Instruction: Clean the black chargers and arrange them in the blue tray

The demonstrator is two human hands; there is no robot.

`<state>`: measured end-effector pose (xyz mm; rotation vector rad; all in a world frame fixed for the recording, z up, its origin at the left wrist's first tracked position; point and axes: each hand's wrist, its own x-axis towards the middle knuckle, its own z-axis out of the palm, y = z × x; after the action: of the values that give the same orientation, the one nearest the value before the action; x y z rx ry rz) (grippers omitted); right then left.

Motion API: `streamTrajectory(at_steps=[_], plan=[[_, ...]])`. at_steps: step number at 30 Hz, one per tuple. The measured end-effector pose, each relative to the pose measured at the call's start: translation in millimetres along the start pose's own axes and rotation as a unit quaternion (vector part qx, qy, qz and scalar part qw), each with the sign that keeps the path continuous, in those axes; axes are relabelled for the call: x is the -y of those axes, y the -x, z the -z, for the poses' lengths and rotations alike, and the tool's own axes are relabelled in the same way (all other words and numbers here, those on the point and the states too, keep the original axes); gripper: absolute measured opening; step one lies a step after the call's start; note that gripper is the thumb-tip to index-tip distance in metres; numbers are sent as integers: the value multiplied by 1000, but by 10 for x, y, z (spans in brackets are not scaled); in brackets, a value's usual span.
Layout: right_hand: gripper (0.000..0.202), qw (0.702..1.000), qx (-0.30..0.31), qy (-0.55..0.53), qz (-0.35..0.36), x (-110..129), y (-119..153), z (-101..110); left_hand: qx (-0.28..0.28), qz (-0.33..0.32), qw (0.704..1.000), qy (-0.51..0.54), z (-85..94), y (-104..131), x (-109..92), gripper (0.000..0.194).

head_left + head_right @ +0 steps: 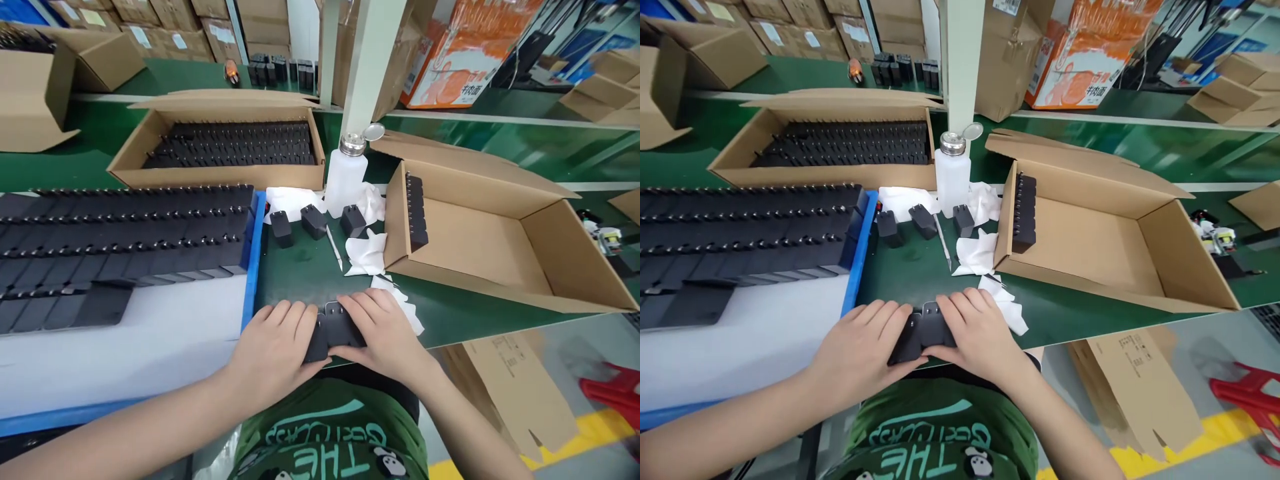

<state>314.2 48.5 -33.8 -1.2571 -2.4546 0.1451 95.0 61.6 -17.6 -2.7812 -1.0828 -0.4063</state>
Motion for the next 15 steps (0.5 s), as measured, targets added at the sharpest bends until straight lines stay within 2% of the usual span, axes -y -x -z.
streamTrajectory(at_steps=[3,4,6,8,9,10,11,14,15], plan=[[77,998,29,-57,25,-68,41,127,2,3,1000,12,49,2,17,63],[81,996,16,-88,23,-112,93,192,8,-3,1000,26,72,-1,49,70],[79,988,-72,-132,-28,-221,245,327,23,-25,997,64,129,12,160,85],[64,965,-194,-121,-125,-335,423,425,31,-30,994,105,180,65,310,93],[55,954,-228,-101,-165,-384,503,444,34,-19,992,124,194,107,385,92],[48,950,-233,-80,-190,-423,570,439,39,-3,989,144,196,156,452,90],[43,955,-211,-61,-198,-451,620,409,46,13,985,165,185,206,505,88],[42,983,-96,-26,-155,-483,662,216,69,31,972,220,102,322,566,86],[42,987,-76,-20,-138,-485,651,144,68,26,970,232,70,339,556,84]])
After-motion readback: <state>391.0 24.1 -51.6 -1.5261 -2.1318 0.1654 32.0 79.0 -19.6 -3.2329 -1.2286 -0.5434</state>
